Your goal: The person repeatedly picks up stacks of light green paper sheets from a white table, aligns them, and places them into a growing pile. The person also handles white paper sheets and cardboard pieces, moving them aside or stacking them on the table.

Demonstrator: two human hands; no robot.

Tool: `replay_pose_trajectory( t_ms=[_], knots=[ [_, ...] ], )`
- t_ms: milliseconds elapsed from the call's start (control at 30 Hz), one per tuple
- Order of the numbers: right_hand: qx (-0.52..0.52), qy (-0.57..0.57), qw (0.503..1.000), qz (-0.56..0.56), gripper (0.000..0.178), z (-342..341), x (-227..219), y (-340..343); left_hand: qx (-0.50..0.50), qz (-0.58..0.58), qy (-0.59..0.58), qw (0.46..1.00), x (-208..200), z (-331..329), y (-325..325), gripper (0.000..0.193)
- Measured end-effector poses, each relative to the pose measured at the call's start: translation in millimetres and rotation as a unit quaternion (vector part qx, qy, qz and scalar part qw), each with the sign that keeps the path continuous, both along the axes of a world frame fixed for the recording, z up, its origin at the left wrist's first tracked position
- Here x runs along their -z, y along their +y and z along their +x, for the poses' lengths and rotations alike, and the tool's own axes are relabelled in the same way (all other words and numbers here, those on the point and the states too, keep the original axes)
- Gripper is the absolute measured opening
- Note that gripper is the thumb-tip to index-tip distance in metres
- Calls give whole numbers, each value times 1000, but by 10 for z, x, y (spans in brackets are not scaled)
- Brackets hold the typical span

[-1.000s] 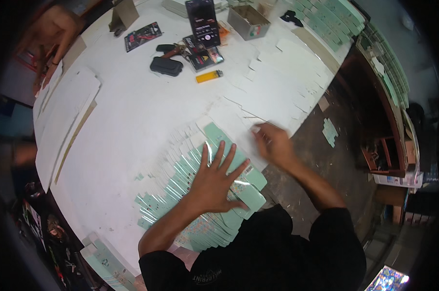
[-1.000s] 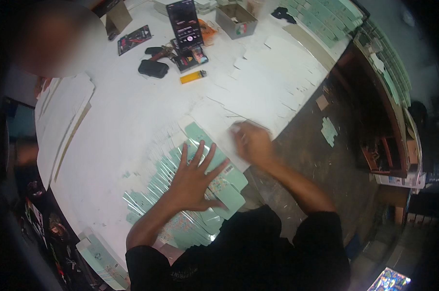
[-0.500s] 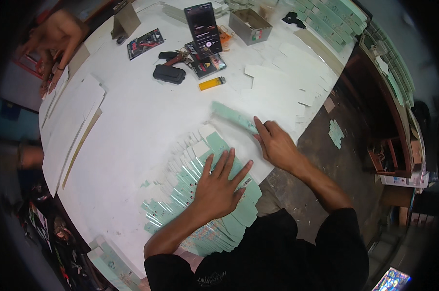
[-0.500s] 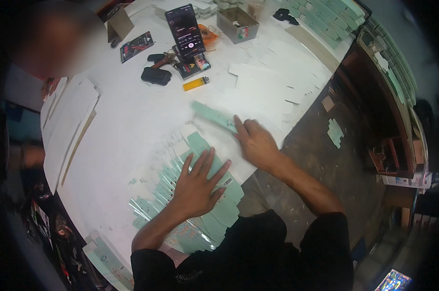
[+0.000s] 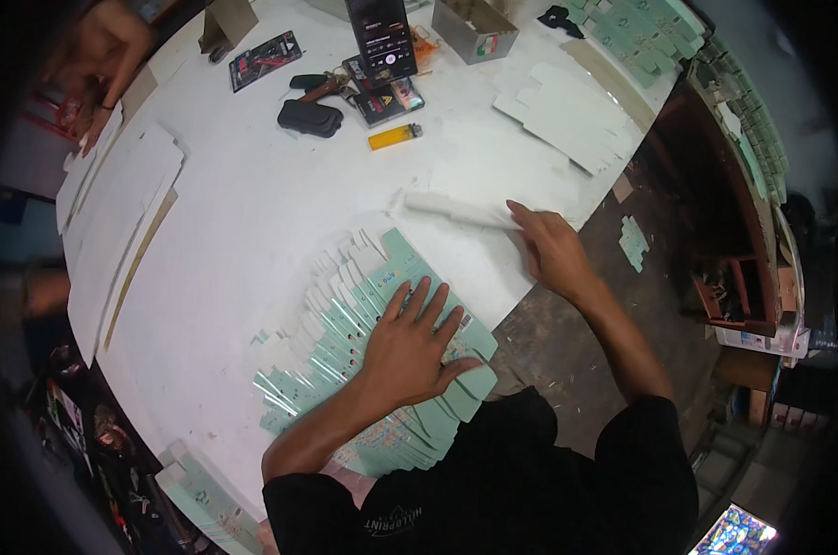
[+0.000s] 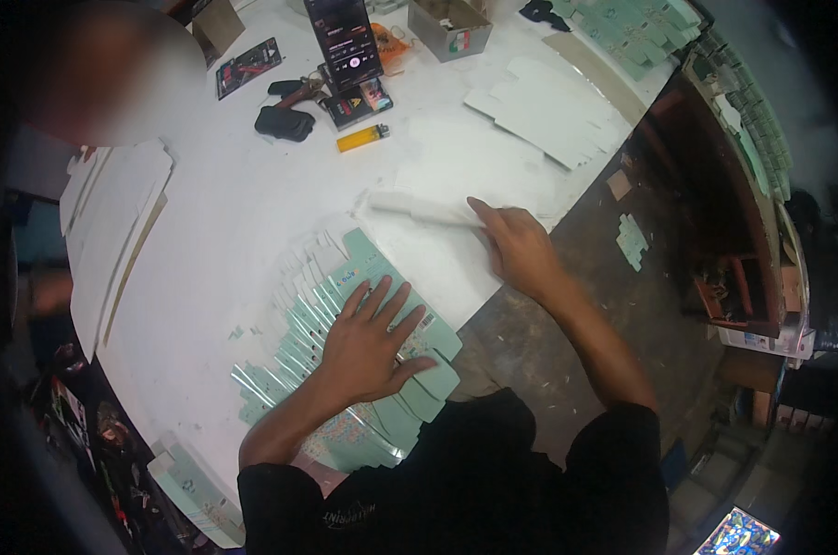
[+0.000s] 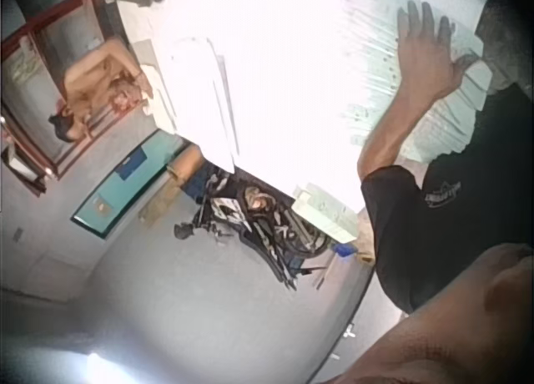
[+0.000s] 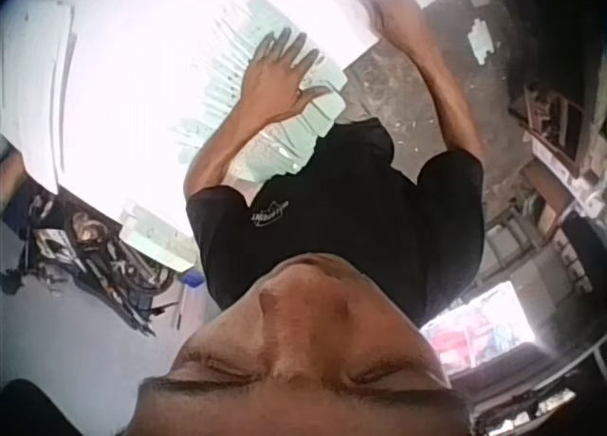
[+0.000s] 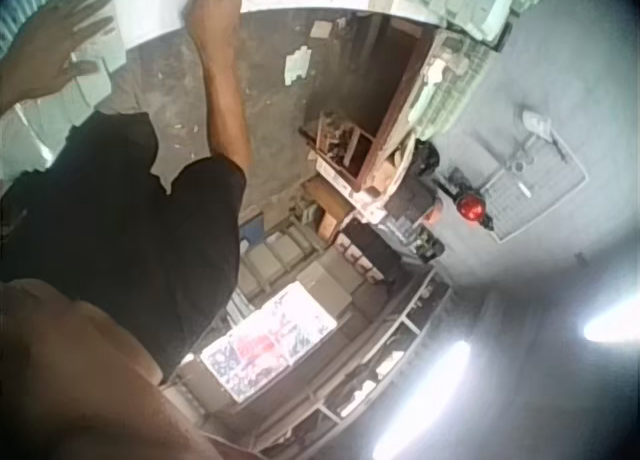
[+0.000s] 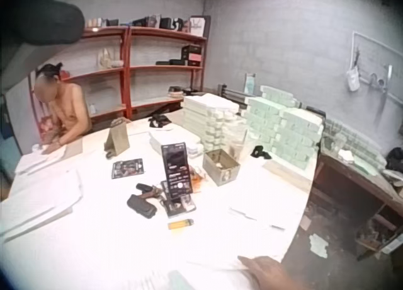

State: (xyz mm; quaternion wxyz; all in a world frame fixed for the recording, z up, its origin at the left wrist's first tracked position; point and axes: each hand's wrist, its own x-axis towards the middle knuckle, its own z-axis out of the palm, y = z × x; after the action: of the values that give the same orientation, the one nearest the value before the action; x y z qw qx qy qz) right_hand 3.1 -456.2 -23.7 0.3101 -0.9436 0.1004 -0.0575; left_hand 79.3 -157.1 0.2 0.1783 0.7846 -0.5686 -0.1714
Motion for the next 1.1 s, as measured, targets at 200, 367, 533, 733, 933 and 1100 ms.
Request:
replay_pose_trajectory(
  t_ms=[200, 367, 533, 733, 933, 1100],
  knots=[
    [-27, 2, 996, -83, 50, 111, -74, 425, -51, -32, -86, 994, -72, -5, 44, 63],
    [-57, -72, 969, -228, 54, 155, 100, 469, -68, -54, -84, 993, 56, 17, 37, 55],
    [-51, -66, 969, -234, 51, 175, 77, 550, -58, -45, -82, 994, 78, 41, 63, 48],
    [-52, -67, 969, -232, 45, 193, 67, 559, -52, -44, -91, 994, 82, 44, 82, 46],
    [-6, -61, 994, -88, 25, 173, -92, 638, -51, -51, -63, 995, 21, 39, 35, 70],
    [-61, 84, 966, 237, 18, 58, 91, 944, 24, 22, -106, 994, 9, 55, 47, 97]
  ],
)
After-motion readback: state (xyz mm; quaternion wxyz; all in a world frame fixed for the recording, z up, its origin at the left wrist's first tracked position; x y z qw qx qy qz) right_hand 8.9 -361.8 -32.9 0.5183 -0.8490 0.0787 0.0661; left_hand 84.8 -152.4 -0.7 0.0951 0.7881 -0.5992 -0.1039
